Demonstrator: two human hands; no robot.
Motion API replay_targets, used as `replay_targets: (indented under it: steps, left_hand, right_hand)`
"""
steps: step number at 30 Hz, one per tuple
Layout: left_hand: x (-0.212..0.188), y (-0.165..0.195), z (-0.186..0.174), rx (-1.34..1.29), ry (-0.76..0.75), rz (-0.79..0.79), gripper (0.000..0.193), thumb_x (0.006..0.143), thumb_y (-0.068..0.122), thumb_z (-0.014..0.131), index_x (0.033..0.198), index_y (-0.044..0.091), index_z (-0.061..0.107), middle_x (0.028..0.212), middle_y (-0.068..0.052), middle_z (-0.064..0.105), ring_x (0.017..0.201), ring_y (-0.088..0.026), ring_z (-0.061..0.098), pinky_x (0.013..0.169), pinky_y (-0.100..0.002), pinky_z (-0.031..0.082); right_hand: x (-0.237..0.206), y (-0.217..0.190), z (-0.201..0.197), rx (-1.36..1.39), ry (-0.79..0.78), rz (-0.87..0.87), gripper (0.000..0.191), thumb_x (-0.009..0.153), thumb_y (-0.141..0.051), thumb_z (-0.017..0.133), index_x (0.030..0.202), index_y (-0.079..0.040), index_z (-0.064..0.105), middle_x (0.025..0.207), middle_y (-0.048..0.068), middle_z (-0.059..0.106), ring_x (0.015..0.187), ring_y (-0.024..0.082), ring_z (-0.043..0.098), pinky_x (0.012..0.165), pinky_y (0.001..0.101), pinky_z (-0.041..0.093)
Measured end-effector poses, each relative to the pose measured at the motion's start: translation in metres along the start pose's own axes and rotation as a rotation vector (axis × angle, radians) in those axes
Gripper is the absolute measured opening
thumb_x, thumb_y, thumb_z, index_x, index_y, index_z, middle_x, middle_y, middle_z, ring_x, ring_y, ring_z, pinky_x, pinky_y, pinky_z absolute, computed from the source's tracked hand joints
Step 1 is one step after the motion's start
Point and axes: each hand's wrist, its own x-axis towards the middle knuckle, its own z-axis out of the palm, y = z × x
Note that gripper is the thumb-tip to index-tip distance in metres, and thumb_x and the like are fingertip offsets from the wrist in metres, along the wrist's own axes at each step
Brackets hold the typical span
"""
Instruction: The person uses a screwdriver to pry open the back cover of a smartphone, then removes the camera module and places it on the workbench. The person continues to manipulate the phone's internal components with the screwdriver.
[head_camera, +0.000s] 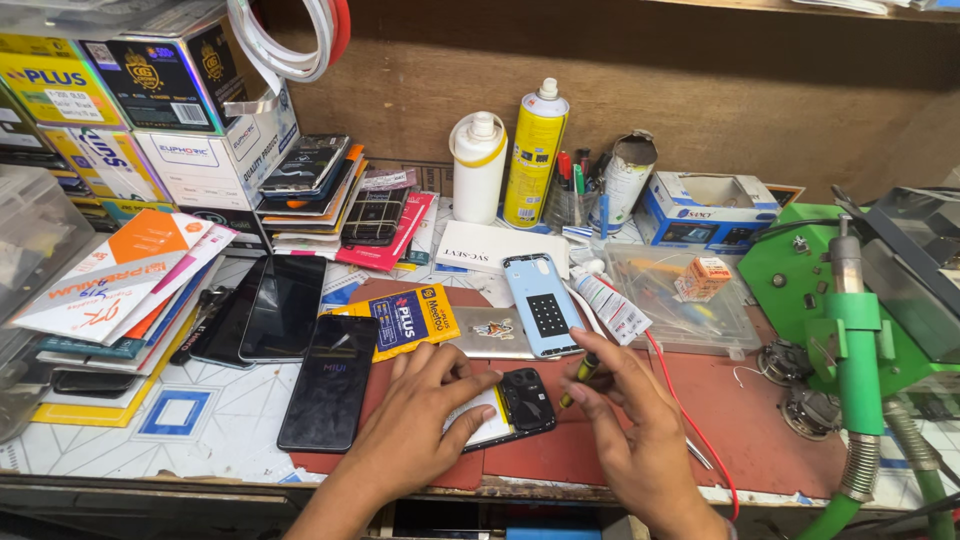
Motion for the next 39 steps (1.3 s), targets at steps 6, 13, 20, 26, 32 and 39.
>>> replay_targets:
  steps: [6, 13, 20, 26, 32, 39]
  left_hand:
    - [0.001, -0.003, 0.007, -0.025, 0.071, -0.006, 0.027, 0.089, 0.015, 0.069, 0.113, 0.014, 0.077, 0.093, -0.006, 0.059, 0.098, -0.025, 0.056, 0.090, -0.042, 0.040]
    - [0.006, -0.019, 0.012, -0.124, 0.133, -0.093, 0.024, 0.091, 0.014, 0.063, 0.109, 0.009, 0.078, 0.094, -0.007, 0.066, 0.100, -0.025, 0.059, 0.095, -0.040, 0.042]
    - [0.008, -0.029, 0.016, -0.296, 0.234, -0.164, 0.026, 0.094, 0.020, 0.065, 0.110, 0.003, 0.076, 0.102, -0.011, 0.074, 0.100, -0.027, 0.068, 0.089, -0.039, 0.050]
    - [0.007, -0.024, 0.013, -0.219, 0.236, -0.079, 0.027, 0.095, 0.023, 0.064, 0.109, 0.002, 0.075, 0.101, -0.012, 0.076, 0.098, -0.029, 0.068, 0.087, -0.039, 0.050]
    - [0.006, -0.016, 0.006, -0.181, 0.148, -0.076, 0.029, 0.094, 0.023, 0.063, 0.114, 0.006, 0.074, 0.096, -0.009, 0.070, 0.099, -0.026, 0.062, 0.091, -0.040, 0.044]
    - [0.003, -0.010, 0.004, -0.065, 0.069, -0.002, 0.030, 0.085, 0.025, 0.074, 0.113, 0.014, 0.079, 0.096, -0.007, 0.060, 0.098, -0.025, 0.054, 0.091, -0.041, 0.039]
  right_hand:
    - [-0.002, -0.004, 0.000, -0.194, 0.023, -0.185, 0.047, 0.091, -0.001, 0.071, 0.136, -0.008, 0.059, 0.107, 0.007, 0.072, 0.097, 0.015, 0.072, 0.086, 0.0309, 0.058]
    - [0.002, -0.005, 0.000, -0.005, -0.065, 0.018, 0.050, 0.093, -0.006, 0.062, 0.143, -0.012, 0.055, 0.104, 0.005, 0.076, 0.096, 0.013, 0.075, 0.085, 0.0292, 0.061]
    - [-0.003, -0.005, 0.008, -0.329, 0.060, -0.081, 0.047, 0.091, -0.012, 0.079, 0.136, -0.012, 0.065, 0.101, 0.007, 0.067, 0.093, 0.018, 0.066, 0.084, 0.0310, 0.057]
    - [-0.001, -0.011, 0.005, 0.026, -0.033, -0.027, 0.045, 0.093, -0.007, 0.063, 0.138, -0.010, 0.057, 0.103, 0.007, 0.070, 0.095, 0.017, 0.070, 0.084, 0.0293, 0.058]
    - [-0.002, -0.012, 0.011, -0.277, 0.081, -0.150, 0.044, 0.088, -0.011, 0.075, 0.130, -0.012, 0.065, 0.097, 0.007, 0.066, 0.086, 0.016, 0.065, 0.080, 0.0299, 0.054]
    - [-0.002, -0.008, 0.008, -0.187, 0.094, -0.195, 0.042, 0.091, -0.003, 0.071, 0.132, -0.008, 0.062, 0.107, 0.010, 0.067, 0.096, 0.019, 0.066, 0.086, 0.0314, 0.053]
